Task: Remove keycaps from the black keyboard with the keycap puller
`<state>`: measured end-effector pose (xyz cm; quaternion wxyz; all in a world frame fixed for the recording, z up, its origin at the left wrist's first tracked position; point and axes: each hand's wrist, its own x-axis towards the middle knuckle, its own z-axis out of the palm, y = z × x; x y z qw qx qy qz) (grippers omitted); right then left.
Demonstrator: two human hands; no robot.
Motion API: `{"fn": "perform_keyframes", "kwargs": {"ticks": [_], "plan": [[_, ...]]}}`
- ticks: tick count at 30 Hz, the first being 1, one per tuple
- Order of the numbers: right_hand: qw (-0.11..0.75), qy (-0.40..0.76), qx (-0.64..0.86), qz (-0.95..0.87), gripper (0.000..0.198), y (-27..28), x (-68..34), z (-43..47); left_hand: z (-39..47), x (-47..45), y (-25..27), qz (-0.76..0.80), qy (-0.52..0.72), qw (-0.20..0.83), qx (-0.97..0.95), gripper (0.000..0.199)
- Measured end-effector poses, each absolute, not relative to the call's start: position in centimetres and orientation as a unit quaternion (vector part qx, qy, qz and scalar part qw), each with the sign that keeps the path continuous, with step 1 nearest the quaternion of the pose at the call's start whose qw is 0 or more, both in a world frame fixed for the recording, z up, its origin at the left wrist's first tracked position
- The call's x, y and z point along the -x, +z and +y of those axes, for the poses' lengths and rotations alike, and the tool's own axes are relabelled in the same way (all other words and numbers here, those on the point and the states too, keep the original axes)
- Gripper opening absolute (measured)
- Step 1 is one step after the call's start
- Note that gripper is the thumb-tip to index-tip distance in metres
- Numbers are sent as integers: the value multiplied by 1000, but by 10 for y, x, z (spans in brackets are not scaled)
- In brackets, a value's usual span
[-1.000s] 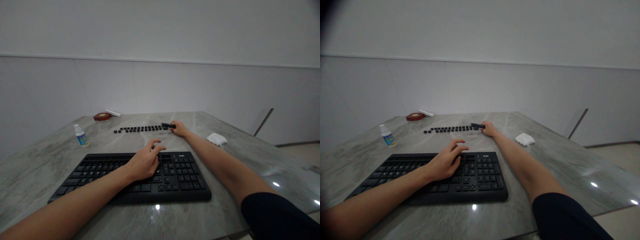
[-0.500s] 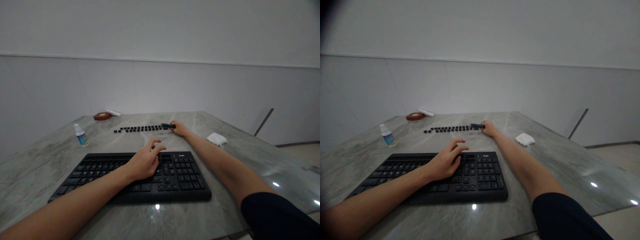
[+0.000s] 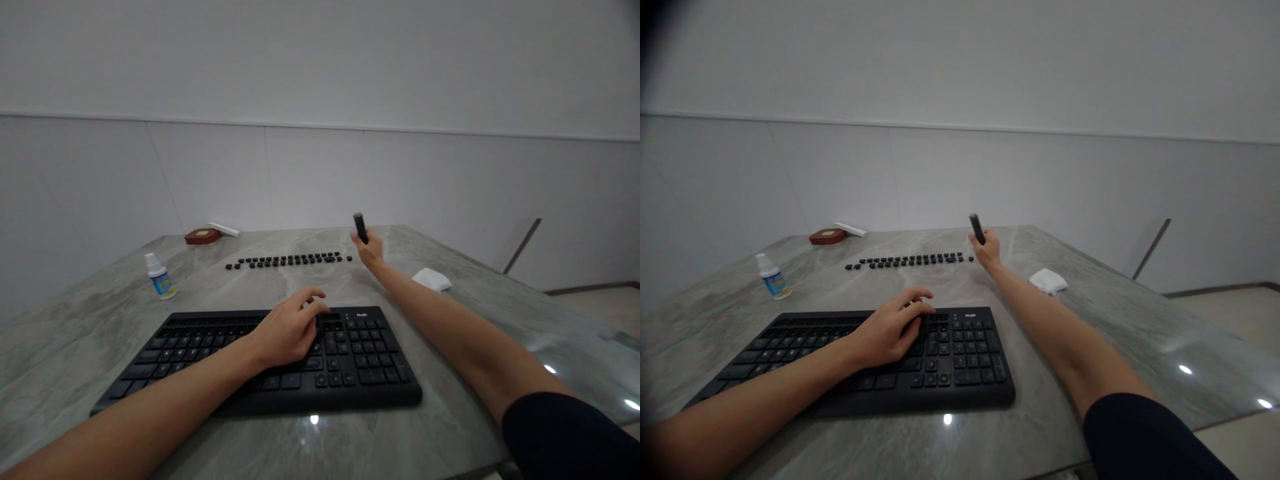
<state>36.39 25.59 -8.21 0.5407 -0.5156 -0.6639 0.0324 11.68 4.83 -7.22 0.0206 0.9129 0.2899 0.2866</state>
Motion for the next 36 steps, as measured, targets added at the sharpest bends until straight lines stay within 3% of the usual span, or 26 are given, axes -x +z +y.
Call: {"fn": "perform_keyframes", "kwargs": {"ticks": [3, 8, 15, 22, 29, 36], "plan": [[581, 104, 525, -613, 59, -64, -363, 224, 46, -118, -68, 225, 252, 40, -940, 32], [495, 259, 490, -669, 53, -52, -366, 126, 40, -120, -60, 214, 134, 47, -966, 42], [370, 185, 379, -828, 24, -54, -384, 48, 39, -118, -60, 219, 121, 41, -967, 44], [323, 163, 258, -896, 17, -50, -378, 48, 38, -115, -69, 210, 205, 0, -956, 34], [299, 184, 293, -889, 19, -52, -380, 48, 37, -115, -68, 200, 210, -6, -957, 33], [346, 232, 440, -796, 21, -73, -374, 66, 36, -116, -63, 200, 182, 20, -963, 35]]}}
